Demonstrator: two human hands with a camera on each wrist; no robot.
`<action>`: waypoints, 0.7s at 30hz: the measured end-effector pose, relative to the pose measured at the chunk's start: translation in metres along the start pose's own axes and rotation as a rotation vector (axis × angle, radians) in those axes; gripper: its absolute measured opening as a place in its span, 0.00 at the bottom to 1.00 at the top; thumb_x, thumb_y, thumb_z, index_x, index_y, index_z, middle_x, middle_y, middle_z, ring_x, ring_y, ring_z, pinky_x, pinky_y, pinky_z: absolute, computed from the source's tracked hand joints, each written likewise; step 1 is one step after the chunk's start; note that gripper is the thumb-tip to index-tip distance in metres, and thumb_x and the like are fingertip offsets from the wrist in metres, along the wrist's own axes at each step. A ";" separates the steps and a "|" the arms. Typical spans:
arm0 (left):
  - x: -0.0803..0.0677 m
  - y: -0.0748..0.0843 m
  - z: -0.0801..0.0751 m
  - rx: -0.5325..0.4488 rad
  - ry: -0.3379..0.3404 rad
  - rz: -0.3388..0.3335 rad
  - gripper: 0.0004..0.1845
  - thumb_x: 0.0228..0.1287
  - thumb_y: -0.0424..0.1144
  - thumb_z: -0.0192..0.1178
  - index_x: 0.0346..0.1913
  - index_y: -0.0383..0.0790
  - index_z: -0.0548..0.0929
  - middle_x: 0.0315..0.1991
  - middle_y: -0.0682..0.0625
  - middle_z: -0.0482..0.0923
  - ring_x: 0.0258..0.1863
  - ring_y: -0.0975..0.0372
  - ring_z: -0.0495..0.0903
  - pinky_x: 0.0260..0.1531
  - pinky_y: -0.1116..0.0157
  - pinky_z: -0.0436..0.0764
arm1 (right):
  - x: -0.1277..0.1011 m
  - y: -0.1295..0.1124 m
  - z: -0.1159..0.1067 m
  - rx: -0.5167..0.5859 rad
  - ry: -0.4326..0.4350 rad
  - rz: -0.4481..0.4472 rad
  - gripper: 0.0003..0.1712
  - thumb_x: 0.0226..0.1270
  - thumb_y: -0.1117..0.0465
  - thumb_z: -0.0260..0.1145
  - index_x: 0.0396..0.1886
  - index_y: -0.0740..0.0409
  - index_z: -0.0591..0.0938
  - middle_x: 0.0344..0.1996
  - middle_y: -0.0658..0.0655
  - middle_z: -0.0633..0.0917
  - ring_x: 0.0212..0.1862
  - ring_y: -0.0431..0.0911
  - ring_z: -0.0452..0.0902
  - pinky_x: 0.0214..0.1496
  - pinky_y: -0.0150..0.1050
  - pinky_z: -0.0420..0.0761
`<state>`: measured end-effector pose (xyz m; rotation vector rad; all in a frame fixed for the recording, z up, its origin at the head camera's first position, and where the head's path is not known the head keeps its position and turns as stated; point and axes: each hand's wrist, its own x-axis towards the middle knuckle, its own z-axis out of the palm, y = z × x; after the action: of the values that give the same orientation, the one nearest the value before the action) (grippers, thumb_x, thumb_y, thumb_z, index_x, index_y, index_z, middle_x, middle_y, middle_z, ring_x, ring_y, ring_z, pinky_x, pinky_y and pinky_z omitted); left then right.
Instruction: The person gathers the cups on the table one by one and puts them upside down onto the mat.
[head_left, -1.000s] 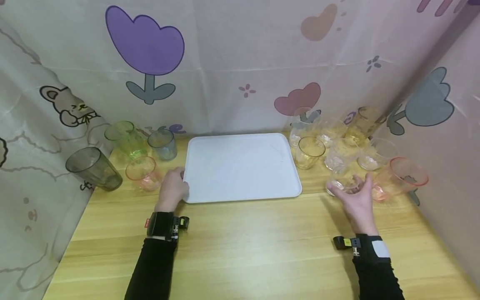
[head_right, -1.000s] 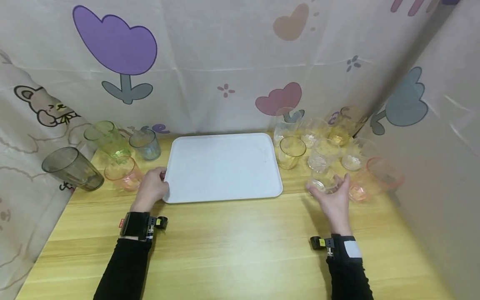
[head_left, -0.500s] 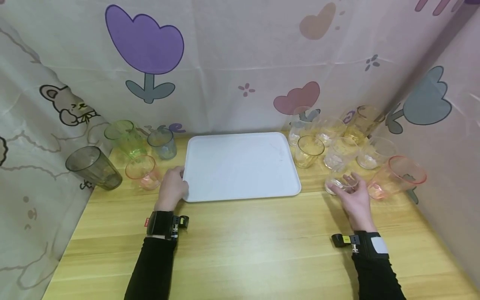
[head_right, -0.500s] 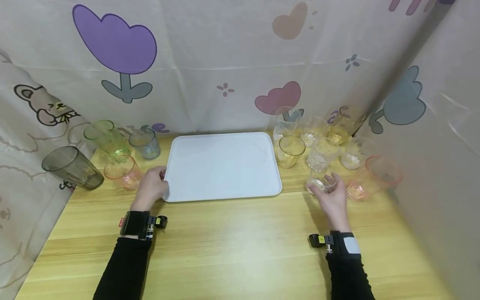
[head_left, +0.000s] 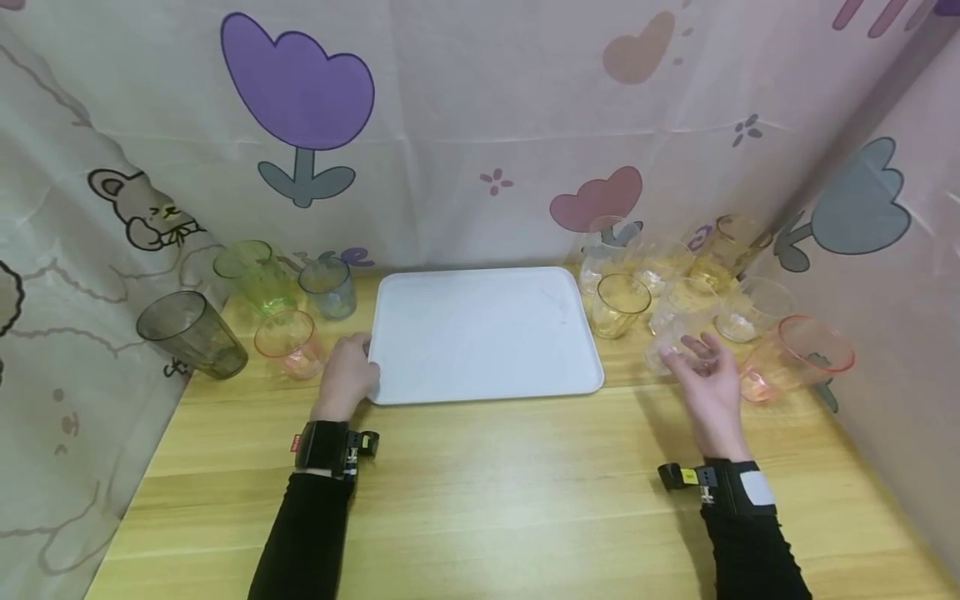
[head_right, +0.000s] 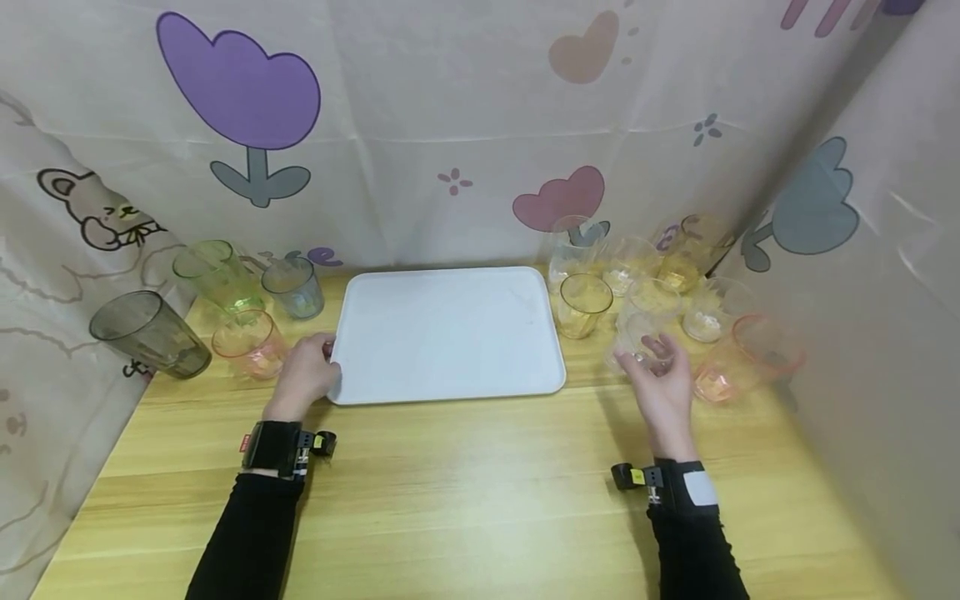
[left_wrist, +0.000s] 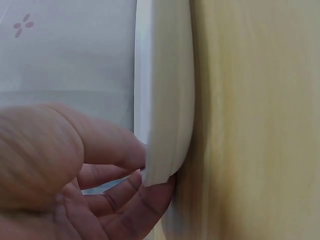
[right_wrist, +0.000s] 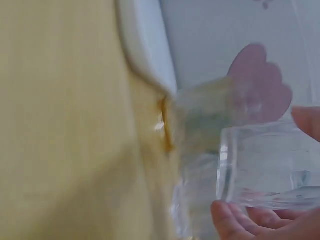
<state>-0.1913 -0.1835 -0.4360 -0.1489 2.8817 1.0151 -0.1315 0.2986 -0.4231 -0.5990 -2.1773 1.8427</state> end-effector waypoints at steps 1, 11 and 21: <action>-0.001 0.000 0.000 -0.002 0.002 -0.002 0.33 0.60 0.22 0.49 0.71 0.24 0.70 0.62 0.28 0.75 0.62 0.38 0.74 0.63 0.41 0.75 | -0.001 -0.004 0.003 0.020 0.012 -0.014 0.52 0.71 0.53 0.72 0.84 0.53 0.51 0.77 0.60 0.66 0.59 0.38 0.69 0.54 0.23 0.73; -0.005 0.002 -0.001 -0.007 0.009 -0.013 0.33 0.64 0.30 0.53 0.73 0.25 0.68 0.65 0.28 0.70 0.64 0.38 0.70 0.65 0.40 0.72 | -0.012 -0.041 0.050 0.383 -0.038 -0.137 0.39 0.76 0.62 0.65 0.78 0.59 0.56 0.60 0.52 0.74 0.60 0.42 0.73 0.55 0.27 0.80; -0.008 0.007 0.006 -0.007 0.033 0.001 0.36 0.71 0.43 0.58 0.75 0.25 0.64 0.69 0.28 0.63 0.68 0.38 0.67 0.70 0.42 0.69 | -0.016 -0.056 0.096 0.424 -0.173 -0.145 0.30 0.78 0.61 0.63 0.70 0.57 0.59 0.56 0.53 0.75 0.53 0.43 0.78 0.55 0.30 0.83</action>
<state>-0.1839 -0.1736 -0.4348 -0.1669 2.9082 1.0330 -0.1672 0.1992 -0.3844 -0.1955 -1.7778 2.2480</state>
